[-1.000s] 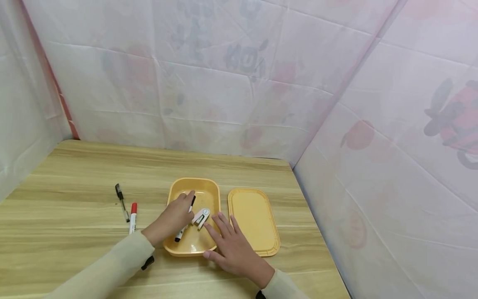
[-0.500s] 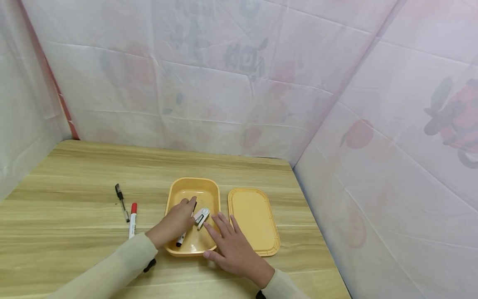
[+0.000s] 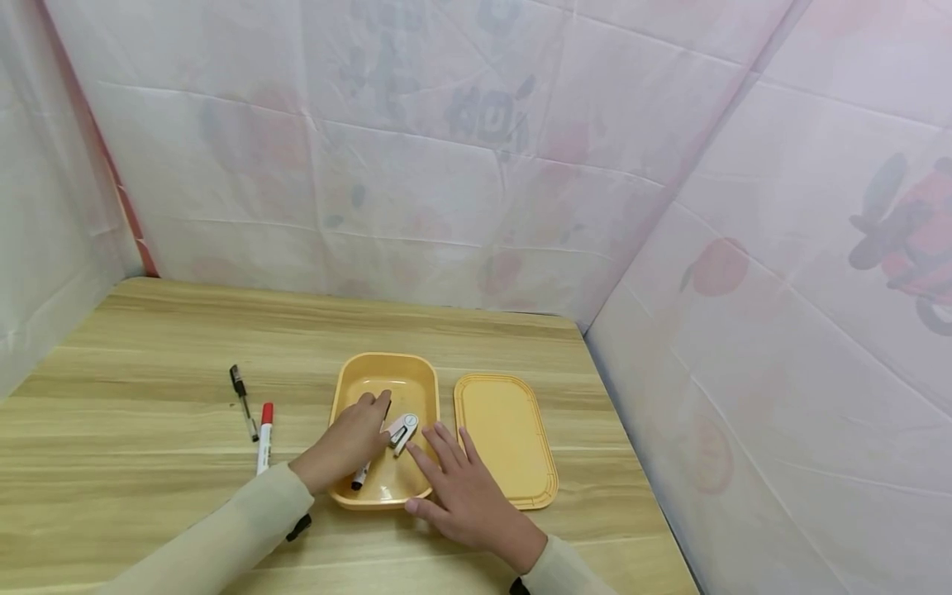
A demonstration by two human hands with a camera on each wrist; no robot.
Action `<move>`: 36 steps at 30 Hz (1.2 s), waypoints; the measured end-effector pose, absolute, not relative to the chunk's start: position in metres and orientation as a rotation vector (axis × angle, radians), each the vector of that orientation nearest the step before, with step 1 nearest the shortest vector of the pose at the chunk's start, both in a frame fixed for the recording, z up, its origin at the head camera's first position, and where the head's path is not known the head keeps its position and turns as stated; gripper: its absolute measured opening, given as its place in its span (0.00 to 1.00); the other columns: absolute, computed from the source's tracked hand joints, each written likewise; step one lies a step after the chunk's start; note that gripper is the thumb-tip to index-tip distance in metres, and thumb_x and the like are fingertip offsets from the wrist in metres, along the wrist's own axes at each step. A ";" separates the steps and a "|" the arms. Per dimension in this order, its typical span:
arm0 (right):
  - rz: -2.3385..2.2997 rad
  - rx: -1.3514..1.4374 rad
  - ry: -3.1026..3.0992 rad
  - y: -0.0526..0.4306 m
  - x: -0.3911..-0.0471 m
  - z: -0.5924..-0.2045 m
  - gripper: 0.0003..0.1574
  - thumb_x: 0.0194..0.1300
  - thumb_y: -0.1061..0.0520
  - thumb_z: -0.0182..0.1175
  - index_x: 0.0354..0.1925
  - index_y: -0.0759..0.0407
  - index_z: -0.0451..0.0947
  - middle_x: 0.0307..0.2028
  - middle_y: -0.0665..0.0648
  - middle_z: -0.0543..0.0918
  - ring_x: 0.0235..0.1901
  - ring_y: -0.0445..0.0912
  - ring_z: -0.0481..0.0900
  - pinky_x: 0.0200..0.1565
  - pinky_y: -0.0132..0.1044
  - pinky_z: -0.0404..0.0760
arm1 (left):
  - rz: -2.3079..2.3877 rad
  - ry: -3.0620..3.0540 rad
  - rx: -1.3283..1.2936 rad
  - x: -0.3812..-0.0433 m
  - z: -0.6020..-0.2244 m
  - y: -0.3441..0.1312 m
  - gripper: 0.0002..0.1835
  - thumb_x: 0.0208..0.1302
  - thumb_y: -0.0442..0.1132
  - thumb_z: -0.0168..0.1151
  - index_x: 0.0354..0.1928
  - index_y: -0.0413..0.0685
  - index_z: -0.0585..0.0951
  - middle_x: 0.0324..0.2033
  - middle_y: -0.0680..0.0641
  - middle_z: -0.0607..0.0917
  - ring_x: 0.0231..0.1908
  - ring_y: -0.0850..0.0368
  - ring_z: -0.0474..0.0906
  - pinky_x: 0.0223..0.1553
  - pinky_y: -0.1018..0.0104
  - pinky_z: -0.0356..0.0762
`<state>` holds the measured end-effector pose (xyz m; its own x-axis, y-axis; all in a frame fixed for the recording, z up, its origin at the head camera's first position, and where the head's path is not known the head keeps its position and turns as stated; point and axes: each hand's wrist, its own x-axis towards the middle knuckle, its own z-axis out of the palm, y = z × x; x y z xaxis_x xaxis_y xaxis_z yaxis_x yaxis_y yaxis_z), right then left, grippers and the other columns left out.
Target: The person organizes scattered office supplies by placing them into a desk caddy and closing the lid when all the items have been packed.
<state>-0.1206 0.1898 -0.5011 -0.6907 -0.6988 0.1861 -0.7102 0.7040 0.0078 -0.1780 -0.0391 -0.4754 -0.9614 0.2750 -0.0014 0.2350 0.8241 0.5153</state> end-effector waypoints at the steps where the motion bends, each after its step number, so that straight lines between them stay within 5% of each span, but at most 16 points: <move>1: 0.098 1.141 -2.735 0.190 -0.121 -0.501 0.45 0.76 0.28 0.35 0.80 0.46 0.49 0.78 0.61 0.56 0.79 0.56 0.49 0.73 0.65 0.52 | 0.799 2.939 0.413 -0.178 -0.475 -0.039 0.37 0.65 0.38 0.67 0.72 0.31 0.65 0.56 0.32 0.77 0.48 0.44 0.80 0.50 0.50 0.83; 11: 0.108 1.140 -2.745 0.189 -0.120 -0.500 0.45 0.76 0.28 0.35 0.80 0.47 0.50 0.78 0.61 0.56 0.79 0.56 0.49 0.72 0.65 0.53 | 0.570 3.110 0.501 -0.176 -0.471 -0.040 0.37 0.63 0.49 0.69 0.70 0.37 0.71 0.61 0.33 0.76 0.57 0.36 0.73 0.51 0.42 0.80; 26: 0.130 1.134 -2.795 0.189 -0.120 -0.498 0.45 0.76 0.27 0.35 0.81 0.44 0.46 0.79 0.60 0.53 0.80 0.55 0.44 0.74 0.65 0.49 | 0.492 3.202 0.570 -0.173 -0.463 -0.057 0.40 0.63 0.56 0.68 0.70 0.42 0.71 0.65 0.33 0.74 0.66 0.33 0.67 0.69 0.33 0.58; 36: 0.122 1.130 -2.814 0.188 -0.119 -0.497 0.45 0.76 0.28 0.36 0.81 0.45 0.47 0.79 0.60 0.53 0.80 0.55 0.43 0.74 0.65 0.48 | 0.466 3.265 0.579 -0.173 -0.459 -0.078 0.39 0.63 0.55 0.68 0.70 0.41 0.71 0.65 0.31 0.74 0.64 0.31 0.70 0.65 0.34 0.63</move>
<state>-0.1195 0.1885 -0.4973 -0.7179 -0.6841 0.1290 -0.6927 0.7204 -0.0348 -0.1728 -0.0779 -0.4589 -0.9195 0.3046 0.2483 0.3620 0.9026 0.2331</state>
